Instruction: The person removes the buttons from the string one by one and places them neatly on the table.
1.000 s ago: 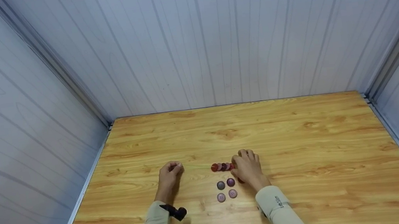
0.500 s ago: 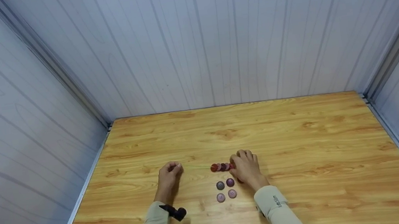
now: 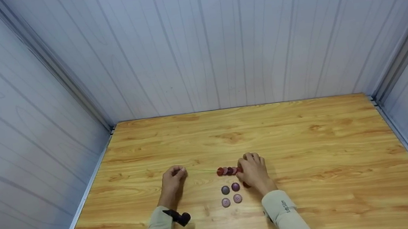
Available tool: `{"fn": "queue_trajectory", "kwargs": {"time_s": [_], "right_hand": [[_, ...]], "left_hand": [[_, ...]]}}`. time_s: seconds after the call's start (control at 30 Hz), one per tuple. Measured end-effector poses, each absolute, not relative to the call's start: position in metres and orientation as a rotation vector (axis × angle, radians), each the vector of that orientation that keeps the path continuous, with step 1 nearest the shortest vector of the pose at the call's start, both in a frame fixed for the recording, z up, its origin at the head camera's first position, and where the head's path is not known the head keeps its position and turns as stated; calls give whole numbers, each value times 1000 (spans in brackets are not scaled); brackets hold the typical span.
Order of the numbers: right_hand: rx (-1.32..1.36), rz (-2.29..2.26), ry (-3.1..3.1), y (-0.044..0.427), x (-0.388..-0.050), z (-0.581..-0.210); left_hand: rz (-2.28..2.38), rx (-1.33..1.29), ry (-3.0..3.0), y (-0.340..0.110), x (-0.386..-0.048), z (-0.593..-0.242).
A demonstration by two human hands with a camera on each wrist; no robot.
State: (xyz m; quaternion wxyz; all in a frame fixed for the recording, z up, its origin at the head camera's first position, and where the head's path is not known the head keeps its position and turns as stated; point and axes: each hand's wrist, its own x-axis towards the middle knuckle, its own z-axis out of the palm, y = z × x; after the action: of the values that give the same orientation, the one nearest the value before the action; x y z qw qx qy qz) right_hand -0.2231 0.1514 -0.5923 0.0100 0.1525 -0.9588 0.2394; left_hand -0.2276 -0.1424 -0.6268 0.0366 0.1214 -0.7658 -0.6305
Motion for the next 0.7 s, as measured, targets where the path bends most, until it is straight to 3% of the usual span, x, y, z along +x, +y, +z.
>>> {"fn": "queue_trajectory", "kwargs": {"time_s": [0.7], "right_hand": [[378, 734, -3007, 172, -225, -592]], "left_hand": [[-1954, 350, -2321, -142, -227, -628]]}}
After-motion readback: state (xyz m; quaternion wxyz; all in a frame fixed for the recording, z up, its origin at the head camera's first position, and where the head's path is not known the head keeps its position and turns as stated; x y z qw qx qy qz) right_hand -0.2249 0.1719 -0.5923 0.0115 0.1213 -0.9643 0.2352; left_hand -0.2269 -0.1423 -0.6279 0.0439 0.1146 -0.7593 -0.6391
